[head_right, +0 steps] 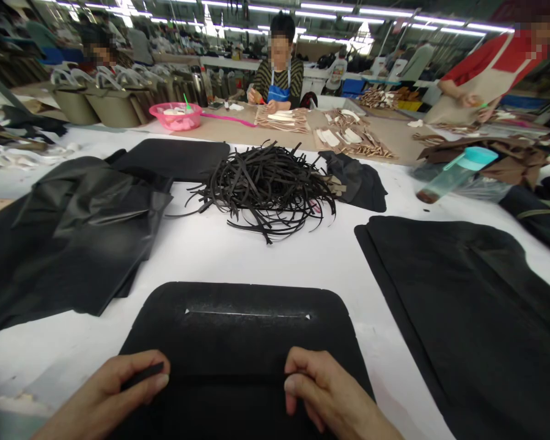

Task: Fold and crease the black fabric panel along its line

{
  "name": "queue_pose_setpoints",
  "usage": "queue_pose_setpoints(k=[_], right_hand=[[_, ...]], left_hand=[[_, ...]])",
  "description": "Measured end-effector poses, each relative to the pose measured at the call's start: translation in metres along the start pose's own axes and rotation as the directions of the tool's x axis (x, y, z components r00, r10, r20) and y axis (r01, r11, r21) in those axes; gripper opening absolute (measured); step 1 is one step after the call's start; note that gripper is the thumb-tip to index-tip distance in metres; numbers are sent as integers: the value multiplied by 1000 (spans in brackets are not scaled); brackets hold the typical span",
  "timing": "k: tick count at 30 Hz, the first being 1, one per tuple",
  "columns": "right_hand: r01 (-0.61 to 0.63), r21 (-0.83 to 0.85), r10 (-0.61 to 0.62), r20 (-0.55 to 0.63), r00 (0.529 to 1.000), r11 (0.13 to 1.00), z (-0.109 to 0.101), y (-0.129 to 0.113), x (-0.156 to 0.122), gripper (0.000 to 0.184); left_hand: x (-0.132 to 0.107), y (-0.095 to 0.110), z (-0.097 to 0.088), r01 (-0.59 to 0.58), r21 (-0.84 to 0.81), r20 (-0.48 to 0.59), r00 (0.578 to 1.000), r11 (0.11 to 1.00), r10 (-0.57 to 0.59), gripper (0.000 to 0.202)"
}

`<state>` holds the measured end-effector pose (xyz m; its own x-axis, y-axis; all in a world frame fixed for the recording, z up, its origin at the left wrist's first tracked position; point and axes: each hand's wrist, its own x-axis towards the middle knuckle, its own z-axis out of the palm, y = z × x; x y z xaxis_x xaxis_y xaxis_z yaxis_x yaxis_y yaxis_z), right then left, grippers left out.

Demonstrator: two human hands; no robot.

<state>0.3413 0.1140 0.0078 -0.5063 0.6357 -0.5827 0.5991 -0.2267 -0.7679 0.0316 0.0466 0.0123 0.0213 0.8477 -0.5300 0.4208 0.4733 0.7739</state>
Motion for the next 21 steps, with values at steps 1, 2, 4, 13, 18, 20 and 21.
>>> queue_pose_setpoints(k=[1,2,4,13,18,20,21], right_hand=[[12,42,-11,-35,999,999,-1,5,5,19],[27,68,-22,-75,997,997,-3,10,10,24],[43,58,-33,-175,984,997,-7,20,17,31],[-31,176,110,-457,882,984,-18,36,30,27],[2,98,50,-535,843,995,-18,41,35,30],[1,110,60,-552,832,994,-18,43,37,26],[-6,116,71,-567,820,993,-19,43,38,24]], left_hand=[[4,1,0,2,3,7,1000,1000,-2,33],[9,1,-1,2,9,16,1000,1000,-2,33],[18,2,-2,-9,23,17,1000,1000,9,34],[48,-17,-9,2,49,-64,998,999,1,34],[61,-31,-13,83,72,-121,990,994,-74,45],[65,-34,-15,89,100,-124,989,991,-76,47],[67,-36,-15,80,118,-130,989,990,-64,47]])
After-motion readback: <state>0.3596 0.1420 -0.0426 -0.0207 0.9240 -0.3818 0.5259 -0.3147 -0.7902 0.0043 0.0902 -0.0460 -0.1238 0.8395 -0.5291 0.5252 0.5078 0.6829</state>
